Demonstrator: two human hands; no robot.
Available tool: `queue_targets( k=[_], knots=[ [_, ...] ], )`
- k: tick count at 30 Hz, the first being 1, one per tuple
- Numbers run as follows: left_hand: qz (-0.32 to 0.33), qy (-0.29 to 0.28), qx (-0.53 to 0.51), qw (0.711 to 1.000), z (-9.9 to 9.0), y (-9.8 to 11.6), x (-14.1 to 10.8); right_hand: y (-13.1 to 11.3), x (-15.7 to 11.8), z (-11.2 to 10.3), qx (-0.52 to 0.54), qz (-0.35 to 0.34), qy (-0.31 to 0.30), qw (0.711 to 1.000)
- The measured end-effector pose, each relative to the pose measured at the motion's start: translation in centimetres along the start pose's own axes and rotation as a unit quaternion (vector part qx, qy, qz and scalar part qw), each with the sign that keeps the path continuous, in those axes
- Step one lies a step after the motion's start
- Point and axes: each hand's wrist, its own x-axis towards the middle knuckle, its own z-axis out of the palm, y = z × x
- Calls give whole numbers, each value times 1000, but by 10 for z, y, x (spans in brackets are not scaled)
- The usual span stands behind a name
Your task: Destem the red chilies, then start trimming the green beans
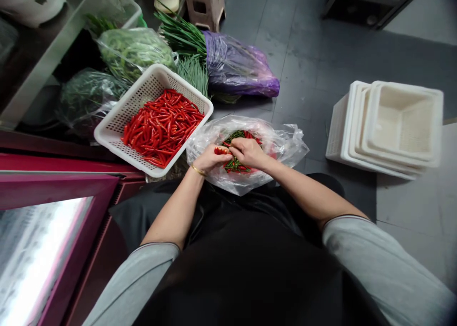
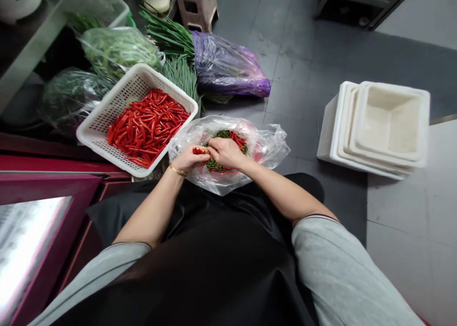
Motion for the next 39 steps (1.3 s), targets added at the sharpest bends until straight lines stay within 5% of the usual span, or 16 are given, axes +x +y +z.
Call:
queue_targets(
  k=[5,9,14,18,20,23,29,32,34,37,39],
  knots=[
    [59,17,-31,998,-9,21,-14,35,3,-18,-50,207,29,977],
    [61,47,-180,981,-24,26,-12,46,-8,-16,-190,135,-117,965],
    [18,69,-215,974,-19,9,2,36,9,7,-341,76,-164,922],
    [37,158,-19,987,-4,1,19,32,19,-1,-347,41,-185,918],
    [78,188,160,966,0,0,30,28,19,-13,-325,30,-187,927],
    [101,151,365,913,1,3,43,17,20,-30,-288,30,-193,938],
    [95,129,459,874,11,8,36,-1,24,-26,-303,26,-259,917],
    [58,190,430,881,16,9,24,3,17,-17,-368,56,-272,888],
    [46,202,351,913,13,11,18,13,12,-15,-388,73,-284,874],
    [15,156,138,978,3,11,13,29,9,-14,-397,98,-259,875],
    [-26,116,0,993,1,7,14,36,11,-12,-391,132,-260,873]
  ],
)
